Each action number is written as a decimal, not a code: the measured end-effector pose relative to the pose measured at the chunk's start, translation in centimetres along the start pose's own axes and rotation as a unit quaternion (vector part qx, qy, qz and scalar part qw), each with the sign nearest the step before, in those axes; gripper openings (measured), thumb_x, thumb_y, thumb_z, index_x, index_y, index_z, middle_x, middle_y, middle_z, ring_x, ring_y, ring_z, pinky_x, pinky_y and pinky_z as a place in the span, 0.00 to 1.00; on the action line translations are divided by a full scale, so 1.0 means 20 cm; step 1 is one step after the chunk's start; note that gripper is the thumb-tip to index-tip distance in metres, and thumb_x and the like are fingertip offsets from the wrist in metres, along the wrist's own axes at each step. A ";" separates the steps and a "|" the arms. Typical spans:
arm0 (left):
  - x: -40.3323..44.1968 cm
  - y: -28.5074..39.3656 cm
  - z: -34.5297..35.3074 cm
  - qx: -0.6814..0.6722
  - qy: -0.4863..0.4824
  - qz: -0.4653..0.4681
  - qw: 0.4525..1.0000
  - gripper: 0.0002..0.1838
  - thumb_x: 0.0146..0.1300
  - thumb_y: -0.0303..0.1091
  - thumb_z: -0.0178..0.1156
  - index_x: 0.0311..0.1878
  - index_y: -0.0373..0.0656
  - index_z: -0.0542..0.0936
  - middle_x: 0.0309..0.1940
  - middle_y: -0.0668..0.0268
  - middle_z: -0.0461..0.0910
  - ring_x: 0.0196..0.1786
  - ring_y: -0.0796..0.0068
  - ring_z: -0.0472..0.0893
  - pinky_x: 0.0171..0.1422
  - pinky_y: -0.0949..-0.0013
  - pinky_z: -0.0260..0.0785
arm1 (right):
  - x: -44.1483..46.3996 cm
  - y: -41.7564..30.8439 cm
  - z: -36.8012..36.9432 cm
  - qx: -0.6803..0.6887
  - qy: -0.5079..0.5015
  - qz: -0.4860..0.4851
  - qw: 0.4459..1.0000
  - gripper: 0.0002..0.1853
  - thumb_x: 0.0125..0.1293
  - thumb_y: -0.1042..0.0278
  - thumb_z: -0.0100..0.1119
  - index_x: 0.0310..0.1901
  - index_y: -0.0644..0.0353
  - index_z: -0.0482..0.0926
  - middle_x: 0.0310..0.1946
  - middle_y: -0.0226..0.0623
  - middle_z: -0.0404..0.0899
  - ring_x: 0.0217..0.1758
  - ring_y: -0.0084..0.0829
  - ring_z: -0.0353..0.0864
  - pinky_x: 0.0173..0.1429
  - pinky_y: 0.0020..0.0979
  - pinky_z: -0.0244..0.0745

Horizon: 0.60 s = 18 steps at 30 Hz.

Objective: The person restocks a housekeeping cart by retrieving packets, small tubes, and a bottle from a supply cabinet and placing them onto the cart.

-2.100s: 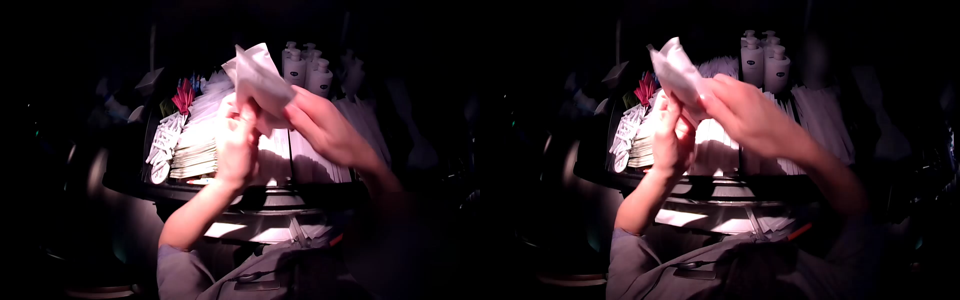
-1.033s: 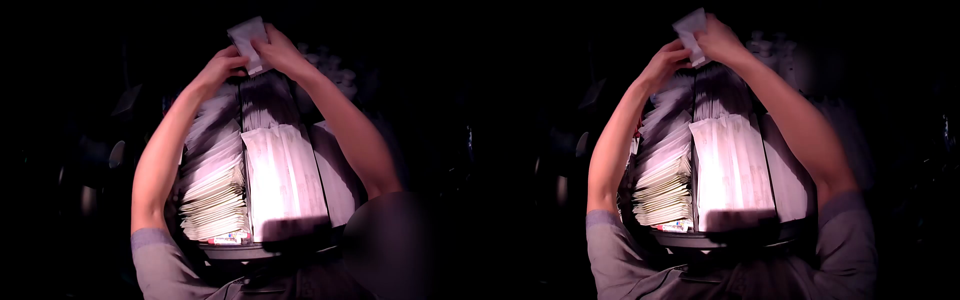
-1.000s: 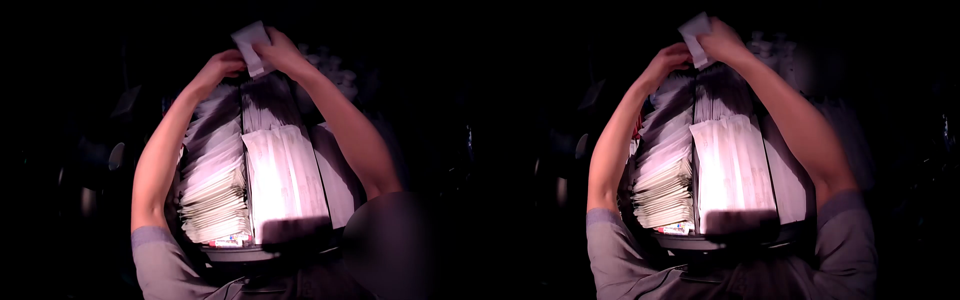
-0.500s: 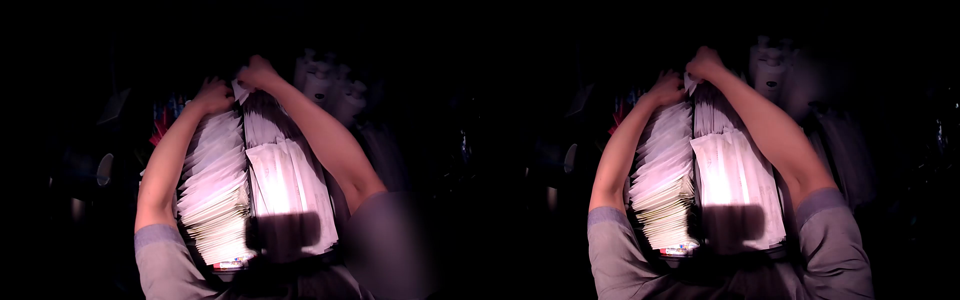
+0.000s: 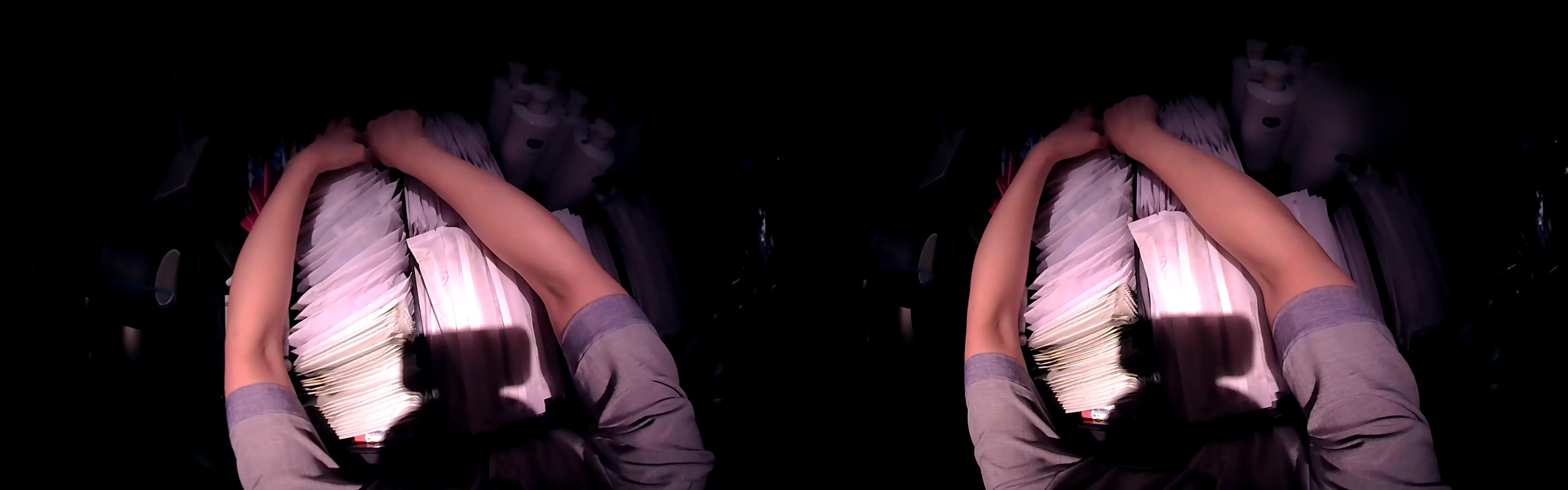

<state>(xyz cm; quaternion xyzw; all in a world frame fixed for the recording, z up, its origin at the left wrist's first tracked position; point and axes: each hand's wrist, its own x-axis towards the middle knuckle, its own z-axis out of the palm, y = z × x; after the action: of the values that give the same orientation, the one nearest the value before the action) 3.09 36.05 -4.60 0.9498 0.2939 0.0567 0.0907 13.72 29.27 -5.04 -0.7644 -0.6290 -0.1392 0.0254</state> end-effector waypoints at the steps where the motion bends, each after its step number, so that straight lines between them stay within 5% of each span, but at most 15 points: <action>1: -0.02 0.05 -0.07 -0.118 -0.021 -0.031 0.992 0.17 0.45 0.37 0.56 0.40 0.40 0.81 0.52 0.53 0.69 0.57 0.58 0.65 0.62 0.65 0.55 | 0.01 0.00 0.01 -0.001 0.002 0.001 1.000 0.11 0.53 0.61 0.54 0.37 0.50 0.82 0.38 0.35 0.81 0.43 0.33 0.80 0.39 0.33 0.75; 2: 0.03 -0.01 -0.03 -0.118 -0.021 -0.030 0.992 0.17 0.45 0.37 0.56 0.40 0.40 0.81 0.52 0.53 0.69 0.57 0.58 0.65 0.62 0.65 0.55 | 0.02 0.00 0.02 -0.017 0.001 -0.030 0.999 0.12 0.54 0.60 0.53 0.36 0.51 0.82 0.36 0.36 0.81 0.41 0.32 0.80 0.39 0.33 0.75; 4: 0.12 -0.11 0.03 -0.159 0.003 0.040 0.986 0.16 0.47 0.32 0.54 0.38 0.34 0.80 0.38 0.48 0.78 0.41 0.54 0.78 0.47 0.66 0.69 | 0.03 0.02 0.05 -0.030 -0.001 -0.057 0.998 0.12 0.54 0.58 0.51 0.34 0.51 0.82 0.35 0.37 0.81 0.39 0.32 0.81 0.38 0.33 0.75; 6: 0.10 -0.08 0.02 -0.145 0.035 0.001 0.989 0.14 0.47 0.30 0.53 0.37 0.34 0.80 0.36 0.48 0.79 0.42 0.57 0.79 0.47 0.65 0.68 | 0.03 0.06 0.05 -0.001 0.009 -0.078 0.997 0.14 0.58 0.57 0.48 0.36 0.52 0.82 0.38 0.39 0.80 0.41 0.34 0.80 0.40 0.36 0.75; 8: 0.07 -0.01 -0.07 -0.276 0.189 -0.092 0.938 0.12 0.49 0.30 0.53 0.35 0.35 0.81 0.35 0.49 0.79 0.42 0.59 0.79 0.47 0.64 0.69 | 0.03 0.06 0.04 0.022 0.002 -0.079 0.997 0.16 0.59 0.55 0.46 0.39 0.54 0.81 0.38 0.40 0.80 0.41 0.36 0.80 0.40 0.37 0.75; 10: 0.04 0.05 -0.24 -0.188 0.230 -0.102 0.949 0.14 0.48 0.25 0.49 0.36 0.37 0.81 0.32 0.56 0.81 0.37 0.68 0.78 0.46 0.69 0.68 | 0.00 0.08 -0.03 0.046 -0.005 -0.078 0.996 0.19 0.60 0.53 0.45 0.42 0.55 0.80 0.39 0.41 0.80 0.42 0.38 0.80 0.41 0.39 0.75; 13: -0.07 0.09 -0.52 -0.132 0.202 0.059 0.969 0.14 0.49 0.29 0.48 0.36 0.38 0.80 0.32 0.54 0.80 0.38 0.64 0.79 0.44 0.67 0.69 | -0.19 0.15 -0.24 0.115 0.089 -0.067 0.987 0.21 0.61 0.51 0.45 0.47 0.55 0.75 0.39 0.42 0.79 0.42 0.42 0.79 0.45 0.41 0.72; 14: -0.20 0.25 -0.61 -0.095 0.217 0.033 0.971 0.16 0.48 0.26 0.45 0.38 0.35 0.79 0.33 0.59 0.80 0.36 0.72 0.78 0.45 0.72 0.68 | -0.30 0.22 -0.41 0.084 0.085 -0.090 0.989 0.23 0.60 0.50 0.46 0.51 0.54 0.73 0.39 0.44 0.79 0.40 0.46 0.78 0.42 0.42 0.73; 15: -0.20 0.22 -0.67 -0.080 0.242 0.093 0.962 0.15 0.50 0.28 0.48 0.39 0.36 0.80 0.34 0.57 0.81 0.39 0.69 0.78 0.44 0.71 0.68 | -0.43 0.29 -0.54 0.102 0.114 -0.098 0.983 0.18 0.59 0.52 0.49 0.38 0.59 0.77 0.35 0.44 0.79 0.40 0.43 0.79 0.42 0.41 0.74; 16: -0.27 0.25 -0.73 -0.107 0.197 0.108 0.968 0.15 0.53 0.29 0.48 0.42 0.35 0.79 0.39 0.57 0.80 0.43 0.69 0.78 0.49 0.71 0.68 | -0.53 0.40 -0.61 0.122 0.167 -0.154 0.966 0.18 0.58 0.53 0.50 0.37 0.61 0.77 0.32 0.45 0.79 0.36 0.43 0.79 0.39 0.40 0.75; 18: -0.48 0.36 -0.77 -0.119 0.219 0.147 0.957 0.18 0.57 0.31 0.47 0.48 0.33 0.75 0.44 0.53 0.77 0.48 0.69 0.76 0.55 0.69 0.66 | -1.12 0.53 -0.92 0.149 0.109 -0.164 0.969 0.15 0.58 0.59 0.49 0.34 0.63 0.78 0.26 0.44 0.78 0.29 0.37 0.76 0.33 0.35 0.71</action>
<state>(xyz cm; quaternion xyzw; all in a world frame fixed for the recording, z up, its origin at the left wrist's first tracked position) -3.36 26.85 11.39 0.9291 0.1546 0.3107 0.1275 16.93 1.65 8.55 -0.6189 -0.7526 -0.1285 0.1848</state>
